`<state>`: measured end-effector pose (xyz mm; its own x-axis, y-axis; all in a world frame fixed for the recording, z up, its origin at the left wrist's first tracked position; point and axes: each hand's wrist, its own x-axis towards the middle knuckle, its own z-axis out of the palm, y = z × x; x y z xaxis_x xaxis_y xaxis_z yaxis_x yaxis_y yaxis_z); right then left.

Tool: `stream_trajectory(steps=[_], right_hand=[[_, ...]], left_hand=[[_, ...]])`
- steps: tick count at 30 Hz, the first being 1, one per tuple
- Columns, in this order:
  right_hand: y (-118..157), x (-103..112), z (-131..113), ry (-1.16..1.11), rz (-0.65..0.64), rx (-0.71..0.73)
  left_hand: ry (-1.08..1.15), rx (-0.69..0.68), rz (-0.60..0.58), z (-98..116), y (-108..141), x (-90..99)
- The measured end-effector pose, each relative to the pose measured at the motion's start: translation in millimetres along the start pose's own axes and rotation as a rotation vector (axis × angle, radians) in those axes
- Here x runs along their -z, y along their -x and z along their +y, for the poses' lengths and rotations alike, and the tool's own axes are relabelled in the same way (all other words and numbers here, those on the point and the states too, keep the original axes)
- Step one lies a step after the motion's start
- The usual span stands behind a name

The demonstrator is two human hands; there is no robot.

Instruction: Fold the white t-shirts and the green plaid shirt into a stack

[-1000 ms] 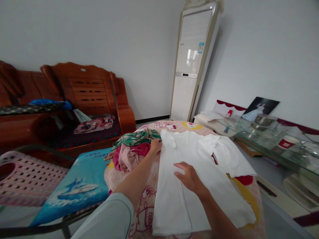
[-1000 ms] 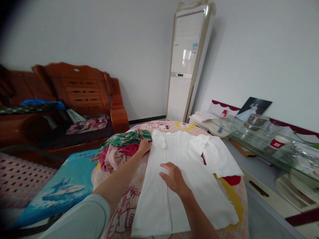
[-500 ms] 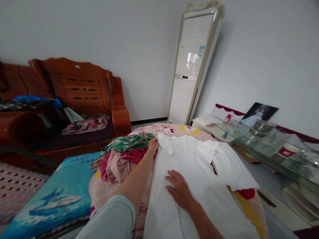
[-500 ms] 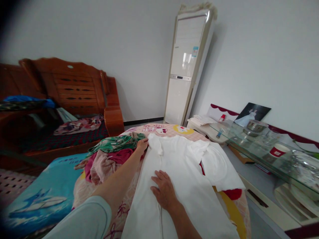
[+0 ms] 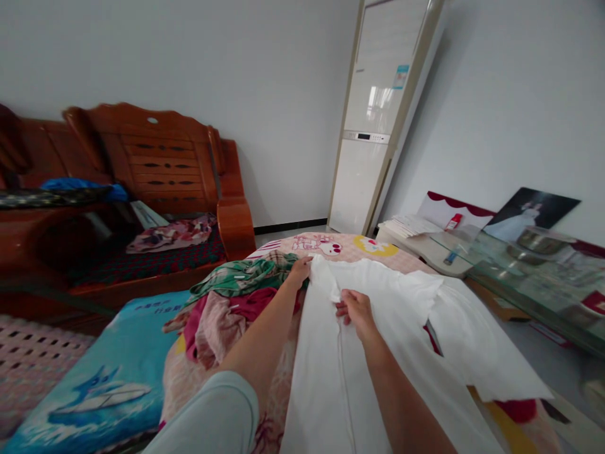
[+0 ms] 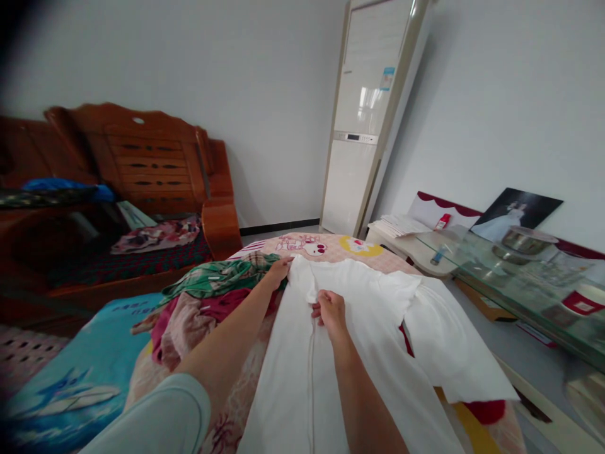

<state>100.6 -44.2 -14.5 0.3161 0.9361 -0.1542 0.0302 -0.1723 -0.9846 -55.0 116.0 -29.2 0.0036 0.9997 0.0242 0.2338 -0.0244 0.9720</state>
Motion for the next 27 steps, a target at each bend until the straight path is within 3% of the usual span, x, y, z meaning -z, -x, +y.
stream_trajectory(steps=[4,8,12,16,18,23,25,27], right_hand=[[-9.4,-4.8,4.3,-0.217,0.032,0.096],[-10.3,-3.6,4.6,-0.443,-0.093,0.091],[-8.5,-5.7,2.1,-0.427,-0.157,0.024],[-7.5,-11.6,1.5,-0.379,-0.09,0.102],[-6.5,-11.6,0.0,-0.254,-0.008,0.245],[-1.7,-1.2,-4.5,0.316,0.239,0.823],[-1.2,3.2,-1.4,0.523,0.304,0.904],[-2.4,6.5,4.5,0.725,0.314,0.875]], left_hand=[[0.063,0.027,-0.05,-0.6,-5.0,-0.8],[0.119,0.048,-0.068,-1.6,-8.9,-3.2],[0.167,0.059,-0.113,-2.3,-10.5,-2.7],[0.208,0.05,-0.15,-3.3,-8.3,1.9],[0.209,0.053,-0.147,-4.2,-7.7,3.0],[0.128,0.049,-0.05,-8.2,-7.8,-1.7],[0.07,0.021,0.016,-8.9,-6.5,-3.6],[0.01,-0.023,0.081,-6.7,-3.7,-4.1]])
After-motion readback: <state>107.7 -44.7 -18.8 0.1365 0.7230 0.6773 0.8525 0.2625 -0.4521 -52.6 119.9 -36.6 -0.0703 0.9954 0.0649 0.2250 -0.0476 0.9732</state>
